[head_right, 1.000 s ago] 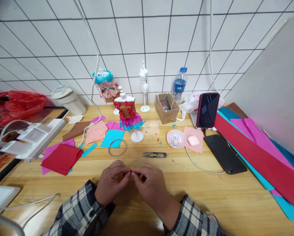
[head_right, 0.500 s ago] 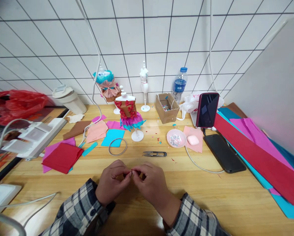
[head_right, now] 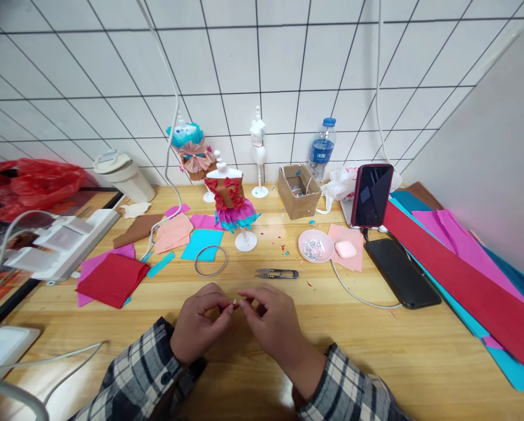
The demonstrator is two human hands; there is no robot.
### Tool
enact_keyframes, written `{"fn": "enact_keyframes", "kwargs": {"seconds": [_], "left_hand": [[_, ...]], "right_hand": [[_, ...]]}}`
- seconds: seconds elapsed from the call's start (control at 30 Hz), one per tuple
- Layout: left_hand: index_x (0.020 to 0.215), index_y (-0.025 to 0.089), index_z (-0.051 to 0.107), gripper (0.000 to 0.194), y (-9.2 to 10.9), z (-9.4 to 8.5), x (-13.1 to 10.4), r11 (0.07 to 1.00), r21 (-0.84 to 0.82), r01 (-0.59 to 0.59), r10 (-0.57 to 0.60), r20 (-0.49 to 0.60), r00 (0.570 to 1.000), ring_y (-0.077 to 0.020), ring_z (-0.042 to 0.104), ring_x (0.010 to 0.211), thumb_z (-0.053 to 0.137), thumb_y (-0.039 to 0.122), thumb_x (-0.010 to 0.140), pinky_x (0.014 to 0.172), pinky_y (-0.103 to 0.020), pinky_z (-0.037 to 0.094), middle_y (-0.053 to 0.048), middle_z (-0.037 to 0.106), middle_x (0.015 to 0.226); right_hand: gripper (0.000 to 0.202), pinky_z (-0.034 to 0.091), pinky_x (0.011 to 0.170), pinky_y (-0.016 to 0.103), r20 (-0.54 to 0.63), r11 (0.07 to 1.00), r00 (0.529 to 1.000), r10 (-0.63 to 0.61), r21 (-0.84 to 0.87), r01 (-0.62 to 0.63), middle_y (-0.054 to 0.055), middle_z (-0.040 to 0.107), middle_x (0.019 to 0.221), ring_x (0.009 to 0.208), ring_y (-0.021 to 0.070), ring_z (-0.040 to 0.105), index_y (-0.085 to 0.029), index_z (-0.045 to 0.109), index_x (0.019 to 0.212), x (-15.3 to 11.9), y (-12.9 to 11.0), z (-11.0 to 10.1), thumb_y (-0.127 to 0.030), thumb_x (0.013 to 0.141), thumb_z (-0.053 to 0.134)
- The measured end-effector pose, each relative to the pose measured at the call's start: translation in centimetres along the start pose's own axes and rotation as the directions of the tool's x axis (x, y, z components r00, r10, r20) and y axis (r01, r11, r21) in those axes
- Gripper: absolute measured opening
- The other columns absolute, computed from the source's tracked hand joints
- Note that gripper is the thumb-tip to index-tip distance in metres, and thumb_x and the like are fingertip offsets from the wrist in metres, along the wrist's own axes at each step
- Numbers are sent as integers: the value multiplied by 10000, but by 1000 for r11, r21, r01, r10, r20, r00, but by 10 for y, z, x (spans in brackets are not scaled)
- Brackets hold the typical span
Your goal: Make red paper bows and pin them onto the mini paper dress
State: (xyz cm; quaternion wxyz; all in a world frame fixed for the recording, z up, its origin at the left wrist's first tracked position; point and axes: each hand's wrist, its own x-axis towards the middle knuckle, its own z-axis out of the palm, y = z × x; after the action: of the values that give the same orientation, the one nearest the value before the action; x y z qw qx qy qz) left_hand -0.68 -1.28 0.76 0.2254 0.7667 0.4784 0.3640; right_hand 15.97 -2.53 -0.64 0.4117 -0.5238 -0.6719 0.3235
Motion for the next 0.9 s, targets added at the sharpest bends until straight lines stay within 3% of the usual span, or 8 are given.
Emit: {"fn": "enact_keyframes", "kwargs": {"seconds": [0.07,0.17,0.43,0.63,0.9], "left_hand": [[627,161,637,133,0,-1,0,999,-31,25,-25,-8,1000,-132,575,623,560,101,716,576,-227,445,-18,619,606],[665,164,658,138,1,-1,1,998,-38,41,-41,4,999,-133,582,631,554,103,731,585,-228,453,-20,623,623],[696,184,678,130,-6,5,-1,994,91,-59,59,2,998,-133,557,605,575,146,766,552,-229,424,-13,606,596],[646,190,656,138,-12,12,2,978,158,-136,132,32,991,-138,534,598,581,165,760,557,-244,405,-5,588,568],[599,180,623,145,-6,7,-1,974,150,-171,166,43,985,-132,539,582,583,166,738,546,-235,408,-2,585,558]], "right_hand": [[234,443,506,195,6,999,998,-54,3,54,17,668,848,538,79,533,-230,668,1024,0,-1,-3,-197,810,577],[178,455,560,212,48,988,989,-143,-49,145,26,669,829,634,108,577,-228,680,970,1,-1,-5,-215,840,559],[169,412,561,229,73,976,983,-166,-128,174,0,658,715,610,115,570,-242,695,919,2,5,-3,-196,819,567],[114,366,547,218,70,981,993,-94,-166,104,-16,642,684,587,99,545,-224,690,808,5,6,-5,-197,776,583],[52,321,517,196,55,991,998,21,-135,-14,-45,567,588,562,81,492,-179,591,621,4,3,3,-168,669,609]]}}
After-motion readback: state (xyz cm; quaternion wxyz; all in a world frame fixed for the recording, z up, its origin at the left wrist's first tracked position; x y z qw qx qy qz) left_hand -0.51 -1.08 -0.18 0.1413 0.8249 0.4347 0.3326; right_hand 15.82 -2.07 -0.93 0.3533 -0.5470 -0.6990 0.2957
